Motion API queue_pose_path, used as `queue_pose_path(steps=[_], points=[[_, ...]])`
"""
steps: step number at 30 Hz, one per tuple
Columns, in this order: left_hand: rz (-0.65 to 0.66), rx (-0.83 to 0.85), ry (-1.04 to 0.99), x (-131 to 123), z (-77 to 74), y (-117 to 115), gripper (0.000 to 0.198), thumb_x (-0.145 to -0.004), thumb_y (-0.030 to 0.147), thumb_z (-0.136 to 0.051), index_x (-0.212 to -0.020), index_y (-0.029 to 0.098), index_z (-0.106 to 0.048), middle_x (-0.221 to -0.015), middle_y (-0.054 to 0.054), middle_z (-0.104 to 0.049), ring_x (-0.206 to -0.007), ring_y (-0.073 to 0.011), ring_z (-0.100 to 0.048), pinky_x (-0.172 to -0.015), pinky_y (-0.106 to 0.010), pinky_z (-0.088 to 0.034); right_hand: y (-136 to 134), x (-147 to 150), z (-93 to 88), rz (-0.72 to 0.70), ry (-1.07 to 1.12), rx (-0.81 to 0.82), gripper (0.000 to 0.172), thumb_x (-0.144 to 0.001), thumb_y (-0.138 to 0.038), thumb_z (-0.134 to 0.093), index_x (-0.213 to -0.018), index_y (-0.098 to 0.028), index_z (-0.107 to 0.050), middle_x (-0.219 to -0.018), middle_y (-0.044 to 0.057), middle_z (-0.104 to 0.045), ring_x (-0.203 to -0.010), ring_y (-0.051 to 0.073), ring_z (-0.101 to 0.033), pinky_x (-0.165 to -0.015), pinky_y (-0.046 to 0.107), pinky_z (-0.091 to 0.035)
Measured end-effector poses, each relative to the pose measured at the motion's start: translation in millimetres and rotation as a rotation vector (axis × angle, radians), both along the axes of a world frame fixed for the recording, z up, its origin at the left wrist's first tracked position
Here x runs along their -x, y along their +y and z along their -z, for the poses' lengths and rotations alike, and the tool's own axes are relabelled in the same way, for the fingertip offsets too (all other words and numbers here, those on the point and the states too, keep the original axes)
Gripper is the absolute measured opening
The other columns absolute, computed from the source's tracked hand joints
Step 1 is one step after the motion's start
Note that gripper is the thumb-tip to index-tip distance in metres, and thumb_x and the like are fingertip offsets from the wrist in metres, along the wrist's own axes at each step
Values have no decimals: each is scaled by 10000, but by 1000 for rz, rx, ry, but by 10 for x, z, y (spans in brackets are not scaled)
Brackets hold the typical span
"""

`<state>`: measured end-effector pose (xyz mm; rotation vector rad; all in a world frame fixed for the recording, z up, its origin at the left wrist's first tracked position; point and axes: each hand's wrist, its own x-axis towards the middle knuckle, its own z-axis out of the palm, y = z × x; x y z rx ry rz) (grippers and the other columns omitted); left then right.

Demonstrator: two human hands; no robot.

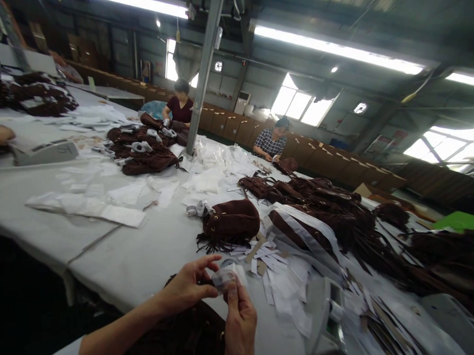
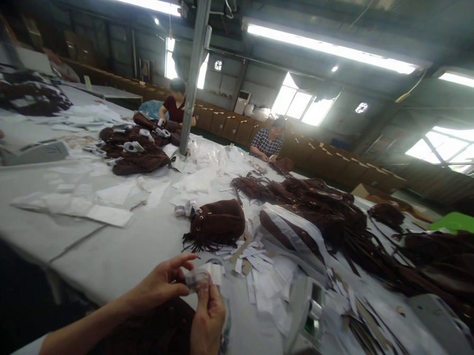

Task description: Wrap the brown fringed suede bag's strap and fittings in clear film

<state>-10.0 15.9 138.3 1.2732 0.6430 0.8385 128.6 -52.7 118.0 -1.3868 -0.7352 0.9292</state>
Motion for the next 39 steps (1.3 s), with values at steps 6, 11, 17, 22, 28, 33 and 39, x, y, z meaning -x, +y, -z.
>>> queue_pose_path(steps=[6, 11, 17, 22, 28, 33, 39], points=[[-98, -101, 48, -27, -38, -4, 221, -675, 200, -724, -883, 140, -678, -849, -46, -697, -815, -196, -608, -770, -296, -472, 29, 68, -135, -45, 213, 43, 500, -735, -518, -654, -1117, -196, -630, -1068, 71, -687, -1030, 230, -599, -879, 322, -460], [-156, -248, 181, -62, -53, 17, 130, -694, 217, -688, -804, 149, -670, -748, -18, -675, -728, -173, -592, -698, -266, -459, 120, 136, -231, -111, 356, 133, 366, -680, -434, -734, -969, -218, -670, -1011, 44, -696, -889, 176, -627, -696, 241, -463], [-40, -287, 225, 176, -8, 315, 485, -735, 340, -675, -1183, 189, -564, -1130, -81, -622, -1017, -226, -557, -915, -335, -418, 338, 25, -197, -10, 379, 28, 342, -582, -378, -803, -840, -199, -668, -769, -19, -676, -671, 111, -585, -627, 212, -454], [334, -177, 245, 315, 188, 386, 339, -852, 468, -505, -956, 179, -649, -860, -44, -665, -821, -185, -597, -800, -297, -454, 432, -75, -181, 37, 363, -8, 368, -558, -380, -819, -819, -171, -668, -735, -16, -657, -647, 103, -570, -612, 208, -461], [184, -88, 205, 167, 180, 269, 214, -767, 346, -611, -855, 165, -538, -687, 3, -639, -599, -122, -548, -565, -212, -394, 414, -132, -246, 59, 339, -26, 411, -596, -424, -793, -904, -178, -679, -795, -5, -682, -686, 113, -583, -635, 209, -474], [53, -79, 235, 117, 96, 251, 243, -774, 390, -594, -793, 160, -519, -517, 33, -586, -435, -94, -442, -448, -199, -273, 438, -161, -156, 118, 249, -26, 467, -630, -476, -756, -989, -188, -681, -937, 28, -695, -785, 137, -603, -674, 210, -483], [-94, -54, 266, 22, 57, 195, 267, -759, 409, -610, -777, 155, -530, -416, 83, -459, -380, -91, -420, -416, -190, -253, 461, -137, 20, 183, 71, -34, 574, -653, -542, -704, -1080, -159, -660, -991, 64, -702, -888, 198, -628, -717, 233, -496]])
